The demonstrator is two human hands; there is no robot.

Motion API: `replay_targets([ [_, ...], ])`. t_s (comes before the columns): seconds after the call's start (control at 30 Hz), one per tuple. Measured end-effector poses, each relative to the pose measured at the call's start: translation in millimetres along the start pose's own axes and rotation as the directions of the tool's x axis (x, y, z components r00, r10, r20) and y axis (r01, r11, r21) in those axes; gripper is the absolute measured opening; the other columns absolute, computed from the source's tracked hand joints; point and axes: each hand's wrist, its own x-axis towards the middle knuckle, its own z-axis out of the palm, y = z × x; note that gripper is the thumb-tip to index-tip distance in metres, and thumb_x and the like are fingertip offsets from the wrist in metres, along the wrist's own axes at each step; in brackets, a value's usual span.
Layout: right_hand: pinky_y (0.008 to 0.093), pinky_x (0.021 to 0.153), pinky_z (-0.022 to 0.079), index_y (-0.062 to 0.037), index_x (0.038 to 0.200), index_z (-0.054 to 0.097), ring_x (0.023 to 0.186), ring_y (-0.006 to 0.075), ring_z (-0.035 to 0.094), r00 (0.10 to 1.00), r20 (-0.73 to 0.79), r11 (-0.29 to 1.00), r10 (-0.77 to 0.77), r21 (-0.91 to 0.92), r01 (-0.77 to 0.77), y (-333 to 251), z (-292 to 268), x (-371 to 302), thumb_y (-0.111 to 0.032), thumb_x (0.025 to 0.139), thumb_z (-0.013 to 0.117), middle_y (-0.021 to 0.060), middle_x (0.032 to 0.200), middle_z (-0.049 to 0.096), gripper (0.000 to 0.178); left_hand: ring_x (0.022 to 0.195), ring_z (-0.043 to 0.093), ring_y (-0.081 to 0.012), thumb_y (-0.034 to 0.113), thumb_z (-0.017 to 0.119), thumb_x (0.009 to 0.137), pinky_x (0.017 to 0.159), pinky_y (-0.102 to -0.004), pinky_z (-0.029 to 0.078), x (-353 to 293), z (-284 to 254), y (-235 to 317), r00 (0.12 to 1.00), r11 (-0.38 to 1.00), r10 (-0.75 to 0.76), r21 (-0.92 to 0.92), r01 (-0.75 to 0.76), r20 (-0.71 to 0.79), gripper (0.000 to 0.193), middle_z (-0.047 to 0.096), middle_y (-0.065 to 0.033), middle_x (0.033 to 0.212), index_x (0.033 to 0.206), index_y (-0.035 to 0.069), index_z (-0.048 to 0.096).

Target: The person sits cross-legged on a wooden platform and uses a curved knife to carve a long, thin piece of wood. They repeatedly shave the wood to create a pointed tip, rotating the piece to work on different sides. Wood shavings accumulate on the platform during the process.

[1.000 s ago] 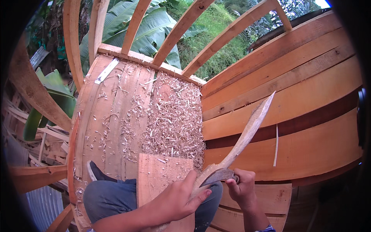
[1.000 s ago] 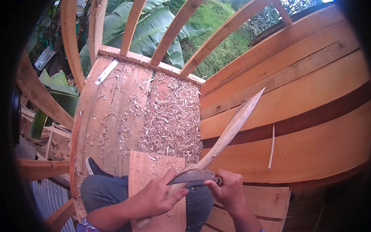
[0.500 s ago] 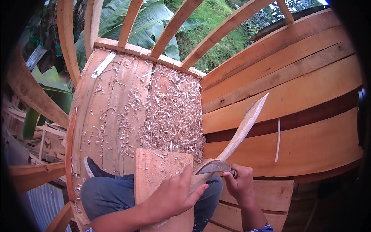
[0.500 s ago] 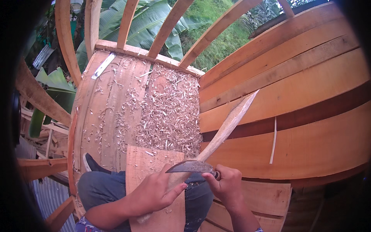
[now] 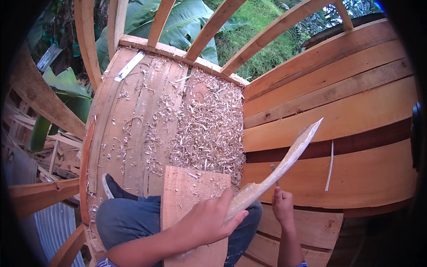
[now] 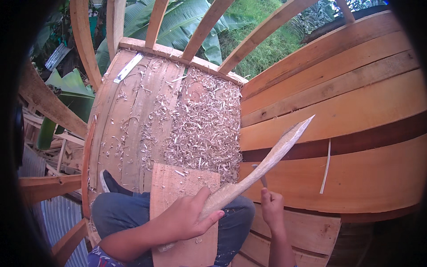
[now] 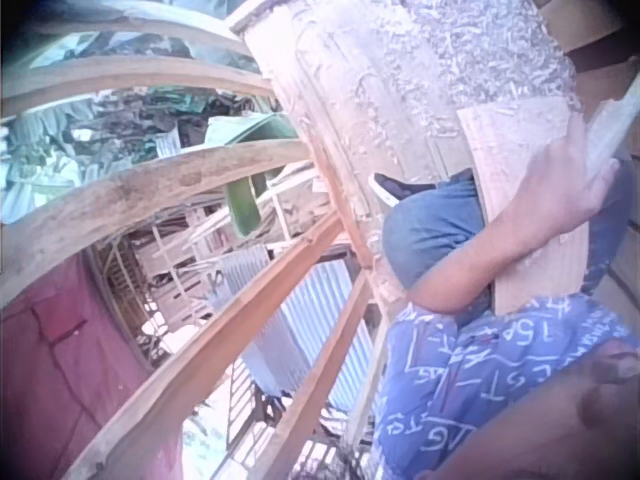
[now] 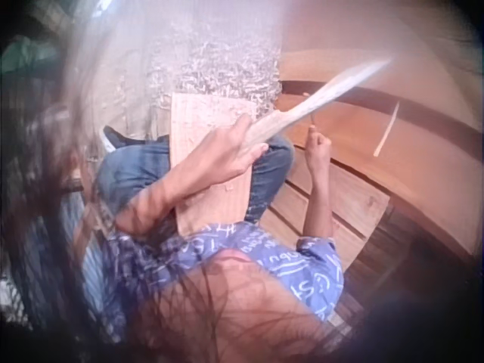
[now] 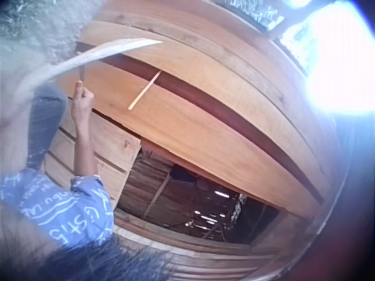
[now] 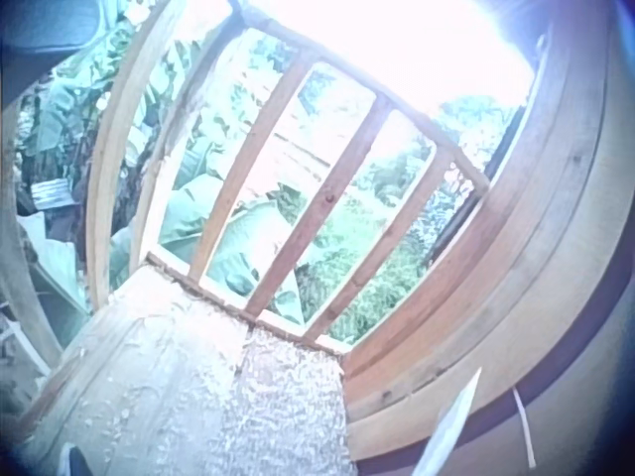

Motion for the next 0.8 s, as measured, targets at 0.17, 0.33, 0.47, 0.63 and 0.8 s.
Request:
replay_targets([
  [0.17,0.0323,0.043,0.032,-0.0001,0.059,0.049,0.042,0.0124,0.039,0.992,-0.099,0.983,-0.074,-0.177,0.056,53,53,-51,-0.032,0.079,0.069,0.0093,0.046,0.039,0.043,0.064,0.063,-0.0393,0.035,0.062,0.087,0.059,-0.0443,0.049,8,-2,-20,1.0,1.0,-0.008,-0.02,0.008,-0.027,0.05,0.06,-0.0249,0.072,0.111,-0.005,0.044],
  [0.33,0.037,0.045,0.042,-0.0052,0.056,0.05,0.046,0.0312,0.055,0.951,-0.203,0.925,-0.234,-0.347,0.154,46,68,-47,-0.029,0.072,0.072,0.0115,0.048,0.049,0.036,0.064,0.065,-0.0262,0.027,0.067,0.086,0.06,-0.0382,0.052,12,-6,-16,0.984,0.922,-0.091,-0.36,0.141,0.151,0.054,0.061,-0.0232,0.086,0.119,-0.004,0.039],
  [0.47,0.0368,0.046,0.044,-0.0075,0.056,0.052,0.047,0.0291,0.057,0.956,-0.181,0.907,-0.23,-0.395,0.143,43,66,-45,-0.032,0.07,0.072,0.0086,0.048,0.051,0.034,0.07,0.063,-0.0144,0.006,0.066,0.085,0.06,-0.0276,0.055,15,-13,-8,0.926,0.683,-0.125,-0.646,0.34,0.356,0.053,0.058,-0.0106,0.088,0.127,0.002,0.033],
  [0.63,0.034,0.046,0.042,-0.0053,0.064,0.059,0.044,0.0244,0.054,0.952,-0.221,0.949,-0.212,-0.278,0.146,57,62,-39,-0.027,0.072,0.071,0.0083,0.047,0.049,0.026,0.06,0.057,-0.0136,0.006,0.059,0.088,0.053,-0.0271,0.05,14,-6,-7,0.955,0.535,-0.06,-0.799,0.275,0.289,0.053,0.055,-0.0075,0.081,0.13,0.007,0.026],
  [0.8,0.0319,0.046,0.042,-0.0052,0.068,0.061,0.043,0.0206,0.052,0.945,-0.252,0.964,-0.21,-0.216,0.157,67,62,-42,-0.026,0.073,0.071,0.0063,0.046,0.048,0.023,0.051,0.043,-0.0086,0.012,0.058,0.089,0.046,-0.0246,0.038,16,-2,-14,0.958,0.56,-0.205,-0.78,0.281,0.198,0.049,0.047,-0.003,0.071,0.127,0.01,0.028],
])
